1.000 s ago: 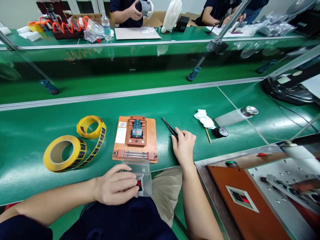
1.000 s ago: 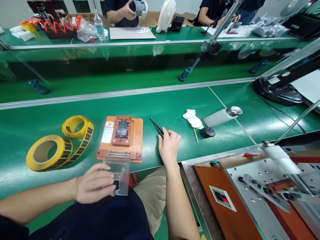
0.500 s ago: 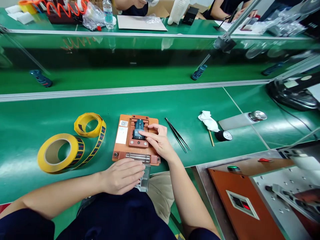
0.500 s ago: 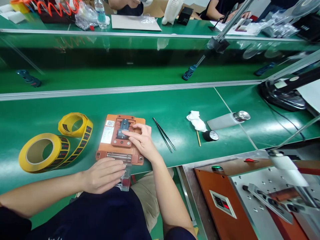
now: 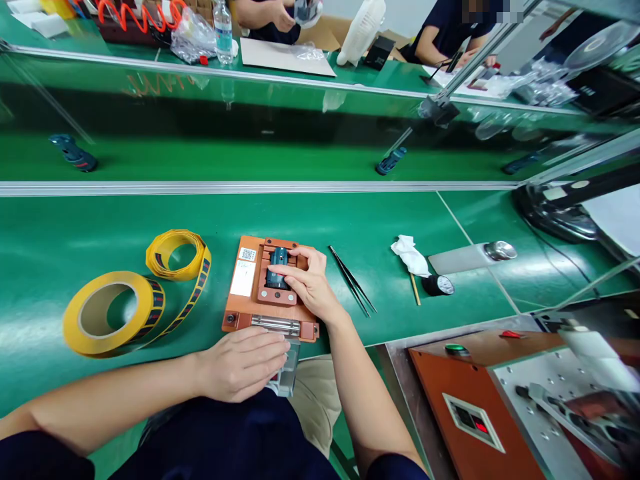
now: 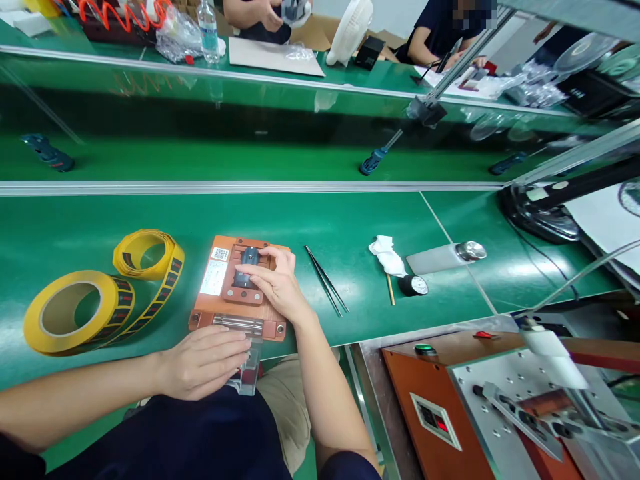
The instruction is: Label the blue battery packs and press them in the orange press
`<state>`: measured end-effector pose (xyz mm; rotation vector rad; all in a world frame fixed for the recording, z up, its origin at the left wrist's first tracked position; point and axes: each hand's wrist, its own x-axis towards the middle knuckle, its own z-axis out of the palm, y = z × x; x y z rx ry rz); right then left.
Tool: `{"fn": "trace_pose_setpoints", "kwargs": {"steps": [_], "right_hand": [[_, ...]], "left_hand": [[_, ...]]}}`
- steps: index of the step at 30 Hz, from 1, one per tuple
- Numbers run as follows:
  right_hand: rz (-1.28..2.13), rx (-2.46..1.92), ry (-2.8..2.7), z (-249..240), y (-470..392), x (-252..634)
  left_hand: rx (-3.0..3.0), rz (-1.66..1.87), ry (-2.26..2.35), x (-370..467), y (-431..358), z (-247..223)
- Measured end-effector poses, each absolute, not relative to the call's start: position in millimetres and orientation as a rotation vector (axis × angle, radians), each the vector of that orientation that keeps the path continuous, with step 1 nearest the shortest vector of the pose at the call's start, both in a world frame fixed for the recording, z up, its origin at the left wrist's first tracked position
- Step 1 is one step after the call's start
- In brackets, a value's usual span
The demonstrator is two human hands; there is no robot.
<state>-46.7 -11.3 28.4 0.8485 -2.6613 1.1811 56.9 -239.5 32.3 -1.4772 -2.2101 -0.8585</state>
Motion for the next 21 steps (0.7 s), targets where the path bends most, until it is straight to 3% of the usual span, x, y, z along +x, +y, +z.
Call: {"fn": "trace_pose_setpoints", "kwargs": {"steps": [5,11,15,18,21], "right_hand": [[1.351,0.586,-2.663,35,-17,-50],[0.923,0.475,-2.830,57,-34,-37],[0.993,0.484,-2.675,80,-37,-22],[1.071,0.583,-2.540,97,-33,-4],[1.153,0.619,-2.463,109,-27,13]], "left_hand": [[-1.469,-0.863,-2.199,57,-240,29],[-1.458,-0.934,-2.111,56,-239,39],[-1.043,-1.091,-2.132,35,-238,68],[-0.515,-1.457,-2.185,5,-232,92],[-0.296,-2.207,-2.136,-22,-218,108]]}}
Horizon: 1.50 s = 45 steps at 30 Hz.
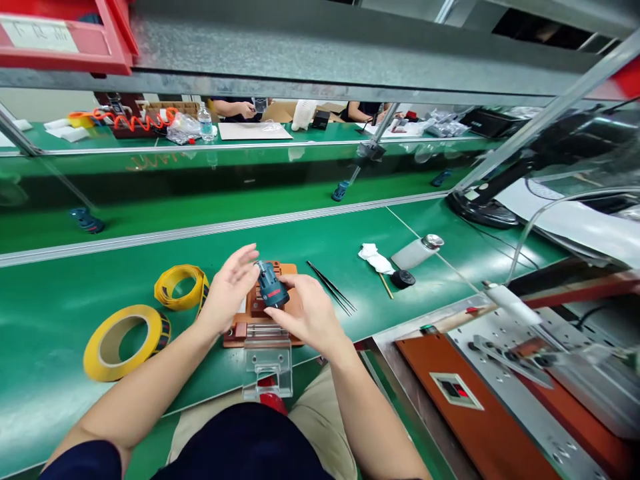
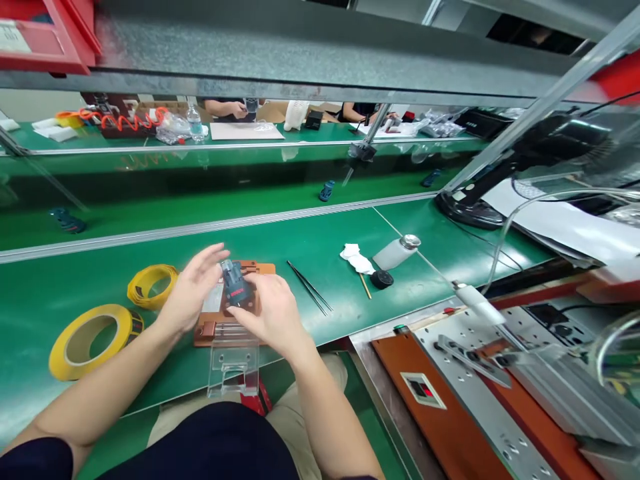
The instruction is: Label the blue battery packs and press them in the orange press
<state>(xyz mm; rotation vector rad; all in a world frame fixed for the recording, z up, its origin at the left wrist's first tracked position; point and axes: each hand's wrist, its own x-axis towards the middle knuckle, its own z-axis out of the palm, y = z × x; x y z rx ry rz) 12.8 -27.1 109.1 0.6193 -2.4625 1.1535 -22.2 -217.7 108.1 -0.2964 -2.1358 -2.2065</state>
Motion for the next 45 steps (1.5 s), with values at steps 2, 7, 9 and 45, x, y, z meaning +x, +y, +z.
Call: {"fn": "trace_pose_setpoints", "kwargs": {"steps": [2,7,9,45], "right_hand": [[1.319,0.528,-2.455,113,-22,22],[2.013,0.283,-2.332,113,-13,35],[2.297,0.218,-2.221,110,-14,37],[2.312,0.024,-2.269,94,-42,43]], "left_hand": [[-0.270,-2.602,-2.028,-30,-206,116],[-0.299,-2.763,-1.818,-21,-179,129],[-0.329,-2.763,-1.801,-16,-171,131],[-0.442,-1.544,-2.365,-24,-170,128]]}}
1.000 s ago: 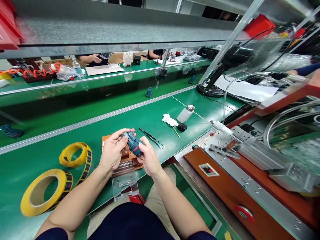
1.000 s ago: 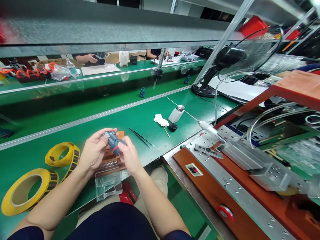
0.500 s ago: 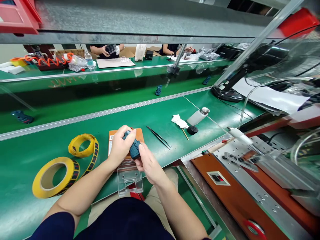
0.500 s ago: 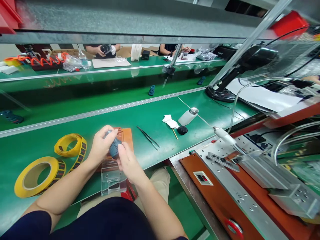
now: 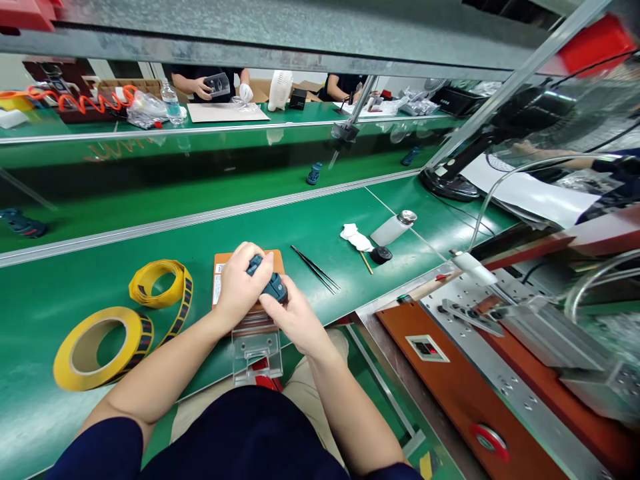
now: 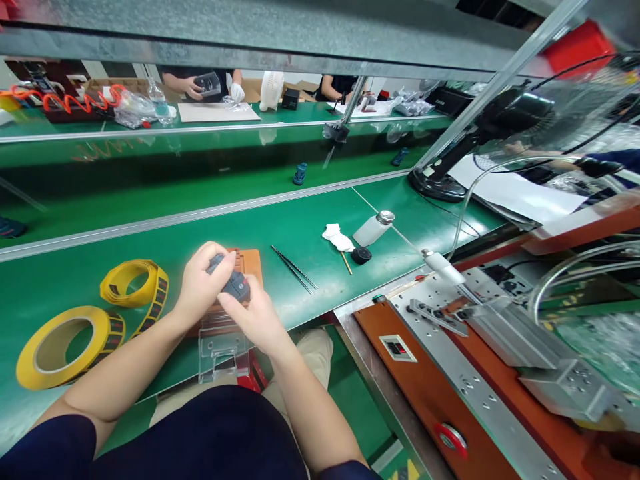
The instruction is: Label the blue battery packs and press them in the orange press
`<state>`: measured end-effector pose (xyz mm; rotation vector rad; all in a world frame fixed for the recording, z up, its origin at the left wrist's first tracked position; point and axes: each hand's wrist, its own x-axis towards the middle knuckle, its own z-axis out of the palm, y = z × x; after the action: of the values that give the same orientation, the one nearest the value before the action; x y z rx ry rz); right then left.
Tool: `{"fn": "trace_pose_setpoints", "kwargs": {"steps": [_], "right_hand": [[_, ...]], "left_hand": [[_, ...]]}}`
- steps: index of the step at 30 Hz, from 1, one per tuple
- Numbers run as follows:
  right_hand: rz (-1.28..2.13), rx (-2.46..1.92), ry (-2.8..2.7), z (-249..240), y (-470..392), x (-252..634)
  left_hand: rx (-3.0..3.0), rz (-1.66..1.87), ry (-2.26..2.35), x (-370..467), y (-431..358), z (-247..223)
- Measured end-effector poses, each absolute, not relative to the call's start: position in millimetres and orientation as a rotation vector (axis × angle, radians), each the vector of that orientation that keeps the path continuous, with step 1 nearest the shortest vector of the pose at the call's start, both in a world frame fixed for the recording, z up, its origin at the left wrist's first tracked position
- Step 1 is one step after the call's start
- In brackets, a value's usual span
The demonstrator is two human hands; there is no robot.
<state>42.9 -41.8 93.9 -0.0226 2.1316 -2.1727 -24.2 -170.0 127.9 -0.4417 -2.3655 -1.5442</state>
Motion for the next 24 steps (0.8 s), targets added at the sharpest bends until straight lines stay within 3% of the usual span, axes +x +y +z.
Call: {"fn": "trace_pose_setpoints", "kwargs": {"steps": [5,12,24], "right_hand": [[-2.279,-0.079,1.881,103,-37,49],[-2.397,-0.055,1.876,101,-40,49],[-2.035,-0.224,3.080,96,-22,48]], "left_hand": [[-0.303,-1.953,-2.290,-31,-172,126],[-0.293,-2.221,-2.169,-30,-169,119],[-0.271,-3.092,-1.744,-6,-156,129]]}}
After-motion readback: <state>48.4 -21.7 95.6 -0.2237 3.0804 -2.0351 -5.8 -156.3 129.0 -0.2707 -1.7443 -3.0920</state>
